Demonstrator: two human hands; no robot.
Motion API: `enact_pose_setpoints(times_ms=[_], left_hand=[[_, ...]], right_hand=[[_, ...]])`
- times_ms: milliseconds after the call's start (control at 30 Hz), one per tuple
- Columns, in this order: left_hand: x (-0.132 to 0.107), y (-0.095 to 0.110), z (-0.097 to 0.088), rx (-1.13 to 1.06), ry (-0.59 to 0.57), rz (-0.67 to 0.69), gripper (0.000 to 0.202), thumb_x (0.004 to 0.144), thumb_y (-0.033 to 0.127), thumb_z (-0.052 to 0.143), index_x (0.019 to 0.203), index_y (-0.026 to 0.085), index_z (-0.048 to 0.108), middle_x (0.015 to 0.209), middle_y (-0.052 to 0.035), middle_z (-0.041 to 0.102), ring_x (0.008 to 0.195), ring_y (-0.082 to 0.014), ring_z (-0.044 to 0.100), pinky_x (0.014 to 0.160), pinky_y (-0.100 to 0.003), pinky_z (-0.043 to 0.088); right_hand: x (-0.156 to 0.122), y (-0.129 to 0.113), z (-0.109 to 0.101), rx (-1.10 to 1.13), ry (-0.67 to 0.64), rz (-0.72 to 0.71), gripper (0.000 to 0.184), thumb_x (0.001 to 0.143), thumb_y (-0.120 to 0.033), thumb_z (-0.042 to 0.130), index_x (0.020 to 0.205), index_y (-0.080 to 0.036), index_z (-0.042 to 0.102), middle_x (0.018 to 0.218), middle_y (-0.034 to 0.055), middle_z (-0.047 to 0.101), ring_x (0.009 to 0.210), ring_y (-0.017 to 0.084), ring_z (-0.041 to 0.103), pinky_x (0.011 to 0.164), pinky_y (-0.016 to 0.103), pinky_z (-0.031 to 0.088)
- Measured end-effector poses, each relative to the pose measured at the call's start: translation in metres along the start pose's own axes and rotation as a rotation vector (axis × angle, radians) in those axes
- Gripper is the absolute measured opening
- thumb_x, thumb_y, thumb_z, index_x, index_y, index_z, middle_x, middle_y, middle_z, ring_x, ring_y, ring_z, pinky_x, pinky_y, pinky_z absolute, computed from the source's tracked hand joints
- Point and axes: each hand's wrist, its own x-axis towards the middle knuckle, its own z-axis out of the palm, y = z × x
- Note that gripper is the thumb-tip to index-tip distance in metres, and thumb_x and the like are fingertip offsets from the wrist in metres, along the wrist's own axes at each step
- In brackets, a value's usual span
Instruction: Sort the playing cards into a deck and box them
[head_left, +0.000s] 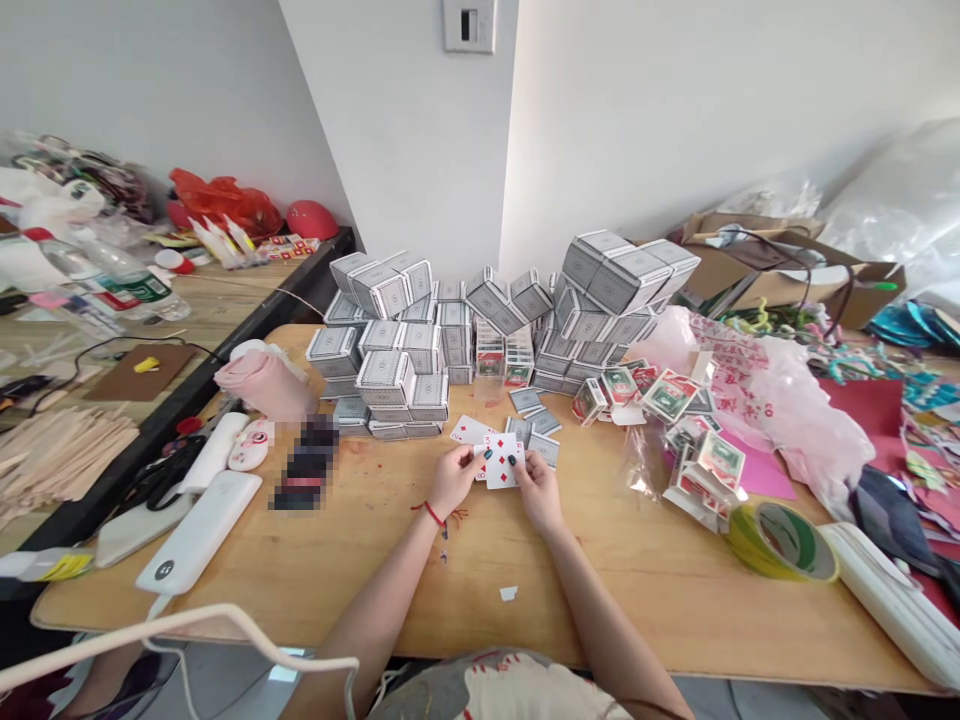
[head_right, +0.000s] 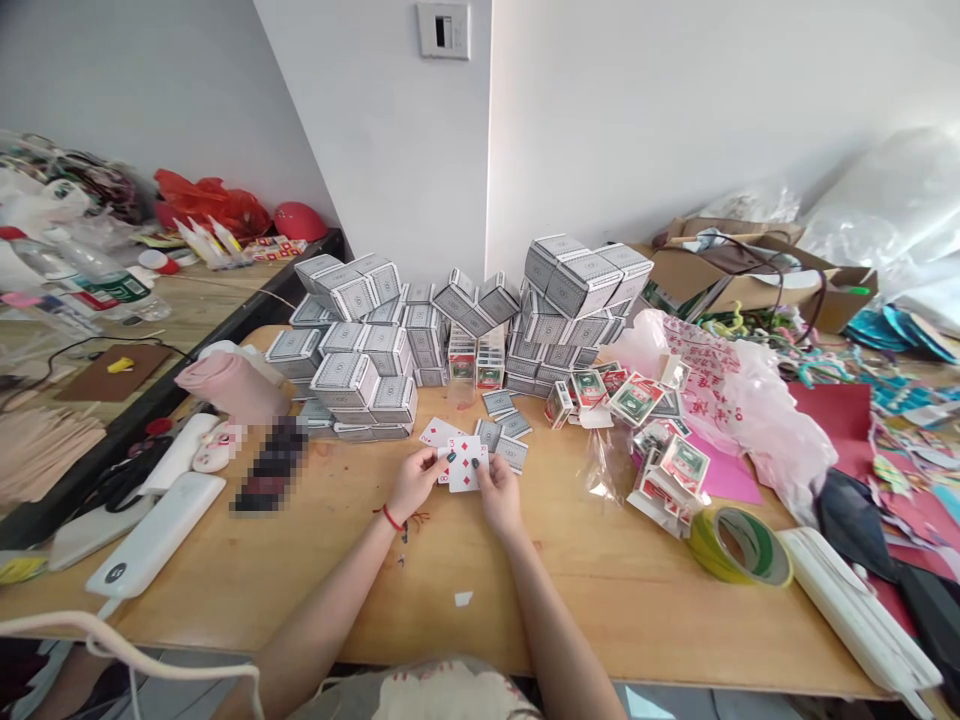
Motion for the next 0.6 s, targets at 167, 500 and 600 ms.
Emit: enact_pose_setpoints(times_ms=[167, 500, 600], left_hand=[[-0.001, 0.0046, 0.0008, -0.062, -0.002, -0.011, 0.03, 0.07, 0.042, 0.058, 0.063, 0.013, 0.053, 0.056, 0.0036, 0.044, 0.053, -0.0075, 0.036, 0.051, -0.02, 0.03], [-0.0016, 0.0043, -0.0008, -0.053, -0.026, -0.014, 0.032, 0.072, 0.045, 0.055, 0.066, 0.013, 0.055, 0.056, 0.0034, 0.043, 0.053, -0.0078, 0.036, 0.05, -0.02, 0.03], [-0.0016, 0.0044, -0.0011, -0.042, -0.023, -0.011, 0.033, 0.072, 0.045, 0.055, 0.067, 0.013, 0.056, 0.056, 0.0032, 0.044, 0.053, -0.0079, 0.036, 0.05, -0.02, 0.03]], right_hand=[[0.0, 0.0007, 0.0014, 0.043, -0.003, 0.007, 0.025, 0.074, -0.04, 0.058, 0.087, -0.02, 0.054, 0.078, 0.0031, 0.066, 0.069, 0.018, 0.062, 0.062, 0.029, 0.049], [0.0004, 0.002, 0.0016, 0.045, -0.012, 0.008, 0.023, 0.073, -0.037, 0.06, 0.087, -0.019, 0.055, 0.078, 0.0026, 0.067, 0.067, 0.017, 0.062, 0.061, 0.028, 0.049], [0.0011, 0.0041, 0.0013, 0.057, -0.014, 0.017, 0.023, 0.073, -0.037, 0.06, 0.087, -0.019, 0.055, 0.079, 0.0027, 0.067, 0.067, 0.017, 0.062, 0.06, 0.028, 0.049]])
